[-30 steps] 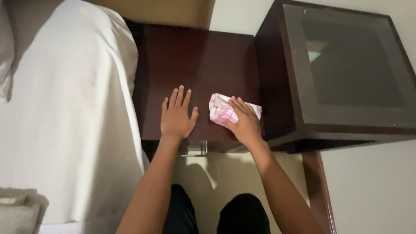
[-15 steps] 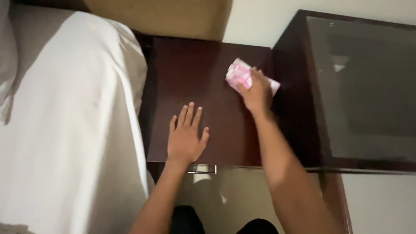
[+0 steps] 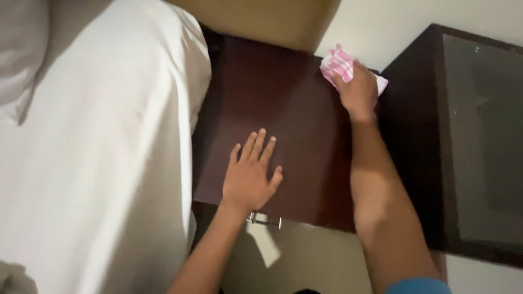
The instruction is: The person cleans a wooden door frame and a bedside table using a spray bottle and a cloth. They spray the surfaces and wipe them down, moving a towel from the table to the bed to access the surface underneath.
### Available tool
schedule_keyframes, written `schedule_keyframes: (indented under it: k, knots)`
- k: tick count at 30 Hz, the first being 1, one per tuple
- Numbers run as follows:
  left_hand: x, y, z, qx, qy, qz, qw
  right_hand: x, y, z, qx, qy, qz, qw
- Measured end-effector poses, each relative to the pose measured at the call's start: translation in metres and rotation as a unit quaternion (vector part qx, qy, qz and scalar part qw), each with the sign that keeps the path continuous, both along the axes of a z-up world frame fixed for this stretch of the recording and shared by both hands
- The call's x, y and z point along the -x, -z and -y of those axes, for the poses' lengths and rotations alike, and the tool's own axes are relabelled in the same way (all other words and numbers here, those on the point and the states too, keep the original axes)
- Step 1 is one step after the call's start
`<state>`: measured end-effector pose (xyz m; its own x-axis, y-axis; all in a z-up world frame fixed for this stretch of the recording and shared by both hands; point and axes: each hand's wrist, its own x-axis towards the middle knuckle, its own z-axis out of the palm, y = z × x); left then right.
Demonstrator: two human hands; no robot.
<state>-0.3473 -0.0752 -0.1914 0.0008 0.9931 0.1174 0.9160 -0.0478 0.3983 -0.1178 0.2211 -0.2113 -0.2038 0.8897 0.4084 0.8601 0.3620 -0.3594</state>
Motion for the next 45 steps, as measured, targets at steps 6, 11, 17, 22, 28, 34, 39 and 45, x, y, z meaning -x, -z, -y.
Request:
schedule_keyframes:
  k: [6,11,17,22,28,34,39,45]
  knots:
    - [-0.002,0.004,0.000,-0.004,0.006,-0.017,1.000,0.004,0.000,0.041,0.015,-0.001,0.011,1.000]
    - [-0.004,0.003,0.003,0.007,-0.001,-0.028,1.000,0.017,-0.008,0.103,0.034,-0.024,0.035,0.999]
    - [-0.003,0.010,0.002,-0.005,-0.012,-0.006,1.000,0.023,-0.028,0.209,0.069,-0.093,0.014,0.993]
    - [-0.004,0.008,0.009,-0.019,-0.007,0.032,0.999,0.018,-0.031,0.274,0.062,-0.124,0.042,0.989]
    - [-0.006,0.000,0.012,-0.026,-0.008,0.043,0.999,0.013,-0.034,0.309,0.090,-0.142,0.063,0.984]
    - [-0.004,-0.003,0.013,-0.028,-0.018,0.043,0.999,0.017,-0.038,0.313,0.106,-0.137,0.053,0.983]
    - [-0.004,-0.002,0.010,-0.017,-0.015,0.046,0.999,0.016,-0.040,0.312,0.111,-0.129,0.061,0.984]
    - [-0.004,-0.010,0.009,-0.007,-0.013,0.048,0.999,0.014,-0.041,0.310,0.105,-0.131,0.054,0.984]
